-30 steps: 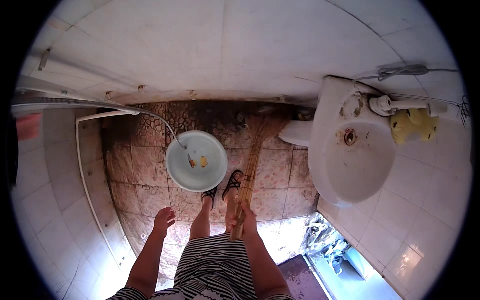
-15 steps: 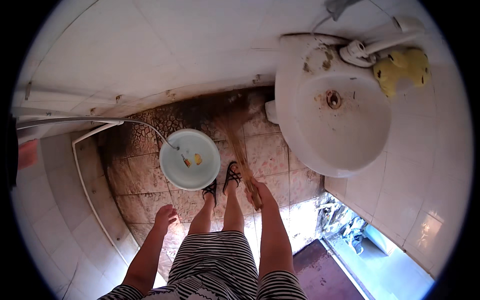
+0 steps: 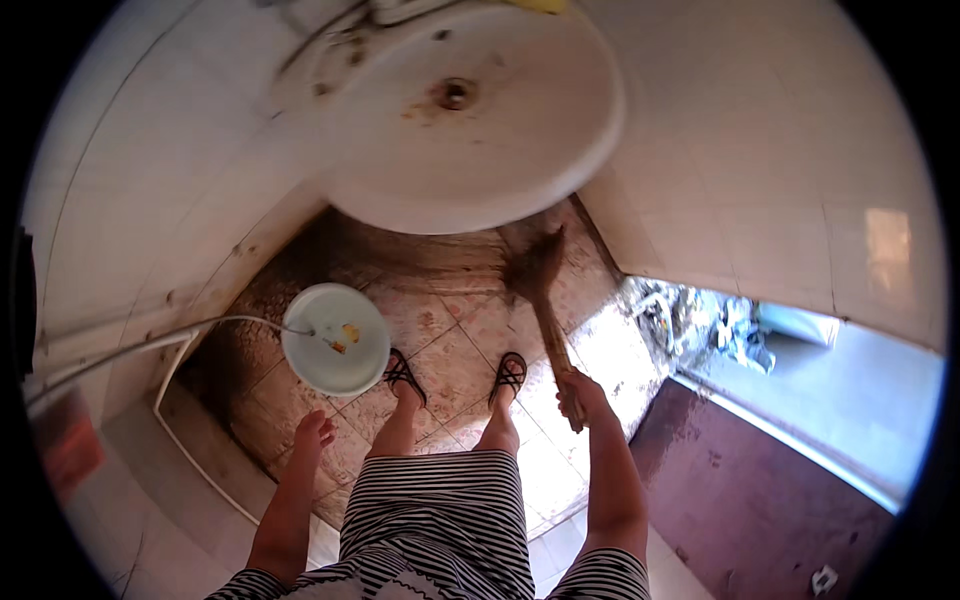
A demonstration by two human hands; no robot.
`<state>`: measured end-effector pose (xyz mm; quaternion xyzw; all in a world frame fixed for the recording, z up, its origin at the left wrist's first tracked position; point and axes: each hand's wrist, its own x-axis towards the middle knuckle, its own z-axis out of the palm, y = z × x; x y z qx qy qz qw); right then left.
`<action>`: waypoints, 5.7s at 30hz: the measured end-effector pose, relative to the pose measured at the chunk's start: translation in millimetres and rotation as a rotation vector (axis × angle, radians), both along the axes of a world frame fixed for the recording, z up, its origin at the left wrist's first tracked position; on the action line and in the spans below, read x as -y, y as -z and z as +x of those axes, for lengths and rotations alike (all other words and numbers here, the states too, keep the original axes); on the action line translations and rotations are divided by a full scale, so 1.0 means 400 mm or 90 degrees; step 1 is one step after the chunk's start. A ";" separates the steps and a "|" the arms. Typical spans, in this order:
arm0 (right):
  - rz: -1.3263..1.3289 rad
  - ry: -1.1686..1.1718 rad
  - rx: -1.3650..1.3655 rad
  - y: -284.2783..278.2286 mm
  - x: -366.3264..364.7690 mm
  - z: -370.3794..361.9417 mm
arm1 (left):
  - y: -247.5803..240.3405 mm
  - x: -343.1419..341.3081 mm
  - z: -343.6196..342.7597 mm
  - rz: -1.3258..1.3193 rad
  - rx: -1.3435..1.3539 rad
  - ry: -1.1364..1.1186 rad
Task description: The person uses a broom to scrub a wet tiled floor in a bathroom, while handling a water hose and a bucket.
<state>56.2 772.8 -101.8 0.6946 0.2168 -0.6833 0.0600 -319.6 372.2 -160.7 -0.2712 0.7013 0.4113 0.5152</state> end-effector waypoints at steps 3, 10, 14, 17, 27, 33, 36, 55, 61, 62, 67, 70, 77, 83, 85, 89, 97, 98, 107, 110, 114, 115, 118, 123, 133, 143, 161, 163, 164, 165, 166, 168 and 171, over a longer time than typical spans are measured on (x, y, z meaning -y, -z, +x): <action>-0.065 -0.004 -0.082 -0.062 0.018 0.047 | -0.011 -0.023 0.034 -0.018 -0.011 0.039; -0.182 0.129 -0.276 0.161 -0.061 0.106 | -0.046 -0.293 0.229 -0.035 -0.040 0.128; -0.239 0.275 -0.201 0.221 -0.088 0.359 | -0.030 -0.389 0.381 0.053 -0.029 0.151; -0.178 0.141 -0.119 0.157 -0.145 0.617 | 0.009 -0.454 0.480 0.069 -0.025 0.202; 0.177 0.014 0.257 -0.036 -0.364 1.239 | -0.058 -0.750 0.882 0.060 -0.035 0.398; 0.156 -0.072 0.199 -0.402 -0.293 1.136 | 0.052 -0.587 0.773 0.128 0.076 0.321; 0.187 -0.115 0.205 -0.425 -0.180 1.075 | -0.002 -0.611 0.817 0.008 -0.047 0.294; 0.094 -0.776 0.073 0.208 -0.154 -0.157 | 0.105 0.145 0.350 -0.146 -0.249 0.128; 0.605 -1.333 0.008 0.370 -0.350 -0.376 | 0.244 0.231 0.222 -0.104 -0.127 -0.124; 0.391 -1.297 -0.022 0.334 -0.261 -0.575 | 0.214 0.342 0.235 -0.173 -0.160 -0.144; 0.366 -1.114 0.011 0.251 -0.335 -0.469 | 0.152 0.132 0.129 0.040 -0.081 -0.280; 0.261 -0.884 0.147 0.259 -0.224 -0.303 | -0.098 -0.020 -0.001 0.190 -0.128 -0.276; 0.123 -0.777 0.157 0.282 -0.249 -0.237 | -0.499 -0.425 -0.080 0.861 -0.281 0.038; 0.244 -0.817 0.070 0.325 -0.286 -0.129 | -0.640 -0.864 0.196 0.977 -0.292 -0.169; 0.248 -0.825 0.050 0.350 -0.373 -0.051 | -0.692 -0.969 0.342 0.780 -0.146 -0.518; 0.196 -0.872 0.149 0.353 -0.573 0.261 | -0.529 -1.166 0.463 1.275 0.015 -0.083; 0.152 -0.509 0.203 0.438 -0.562 0.683 | -0.514 -1.457 0.650 1.234 0.269 -0.030; 0.173 -0.478 0.174 0.493 -0.564 0.628 | -0.505 -1.480 0.678 1.226 0.277 -0.022; 0.275 -0.587 0.148 0.506 -0.873 0.375 | -0.476 -1.565 0.751 1.197 0.280 -0.094; 0.319 -0.769 0.267 0.520 -0.849 0.664 | -0.490 -1.588 0.737 1.293 0.256 -0.067; 0.362 -0.699 0.159 0.521 -0.884 0.478 | -0.448 -1.514 0.673 1.236 0.260 -0.018; 0.256 -0.636 0.234 0.587 -0.961 0.455 | -0.423 -1.505 0.672 1.195 0.221 0.014; 0.444 -0.654 0.123 0.671 -1.077 0.171 | -0.336 -1.411 0.650 0.966 0.129 0.082; 0.267 -0.502 -0.013 0.570 -0.857 -0.189 | -0.151 -1.146 0.549 0.502 0.099 -0.029; 0.278 -0.944 0.215 0.273 -0.478 0.495 | 0.444 -0.484 0.409 -0.098 0.052 -0.508; 0.525 -1.059 0.022 0.634 -0.229 -0.171 | 0.912 -0.181 0.229 -0.304 -0.365 0.003; 0.587 -1.372 -0.084 0.724 -0.299 -0.748 | 0.966 0.117 -0.581 -0.634 -0.487 0.946; 0.472 -1.247 -0.010 0.744 -0.163 -0.908 | 0.974 0.213 -0.613 -0.627 -0.394 0.959; 0.478 -1.254 -0.001 0.746 -0.149 -0.917 | 0.972 0.208 -0.614 -0.586 -0.322 0.956; 0.483 -1.260 0.008 0.745 -0.146 -0.922 | 0.967 0.203 -0.611 -0.583 -0.320 0.956; 0.487 -1.247 0.027 0.743 -0.179 -0.894 | 0.959 0.201 -0.599 -0.575 -0.272 0.913; 0.489 -1.230 0.123 0.658 -0.278 -0.810 | 0.926 0.168 -0.556 -0.564 -0.234 0.860; 0.550 -1.188 0.070 0.591 -0.415 -0.628 | 0.909 0.201 -0.498 -0.602 -0.425 0.630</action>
